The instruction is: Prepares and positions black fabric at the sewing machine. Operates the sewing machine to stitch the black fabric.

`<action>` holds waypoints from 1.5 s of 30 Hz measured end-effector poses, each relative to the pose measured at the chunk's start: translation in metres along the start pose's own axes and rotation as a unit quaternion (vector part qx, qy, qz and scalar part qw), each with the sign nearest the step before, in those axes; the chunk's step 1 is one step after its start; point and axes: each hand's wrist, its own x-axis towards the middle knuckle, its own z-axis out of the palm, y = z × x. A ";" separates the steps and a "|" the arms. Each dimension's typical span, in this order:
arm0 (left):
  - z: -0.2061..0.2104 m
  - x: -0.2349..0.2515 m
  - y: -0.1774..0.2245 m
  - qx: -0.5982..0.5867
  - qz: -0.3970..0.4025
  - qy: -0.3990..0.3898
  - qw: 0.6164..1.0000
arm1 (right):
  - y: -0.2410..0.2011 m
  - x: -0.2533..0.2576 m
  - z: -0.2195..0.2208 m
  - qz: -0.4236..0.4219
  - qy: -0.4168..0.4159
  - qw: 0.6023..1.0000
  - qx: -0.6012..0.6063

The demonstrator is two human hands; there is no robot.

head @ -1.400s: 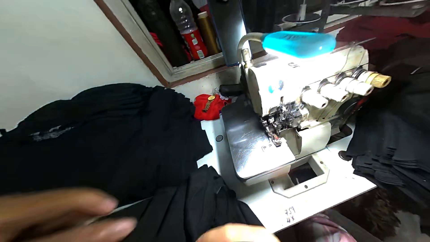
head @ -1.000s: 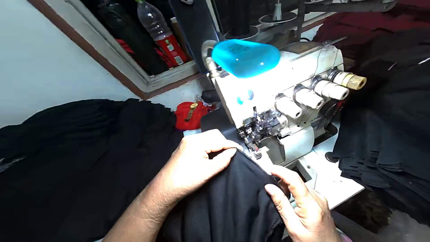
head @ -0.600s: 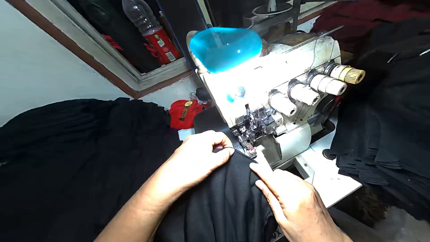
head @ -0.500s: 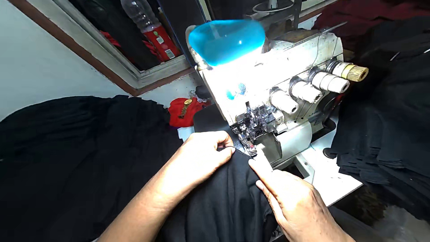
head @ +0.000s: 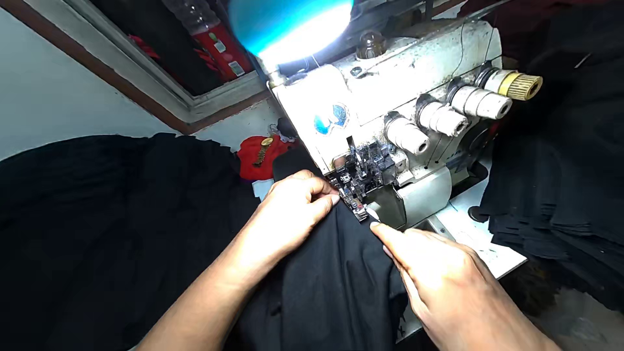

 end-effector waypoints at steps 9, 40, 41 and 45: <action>0.015 0.000 0.000 0.107 0.021 0.084 0.990 | 0.001 -0.002 0.002 0.011 0.015 1.000 -0.010; 0.009 0.023 -0.007 0.034 -0.035 0.053 0.997 | -0.001 -0.004 0.006 0.044 0.023 0.997 0.058; 0.007 0.018 -0.006 0.047 -0.037 0.067 0.996 | 0.000 -0.006 0.007 0.052 0.029 0.995 0.080; -0.014 -0.041 0.006 0.084 0.058 0.151 0.983 | 0.006 -0.014 0.012 0.078 0.053 0.977 0.191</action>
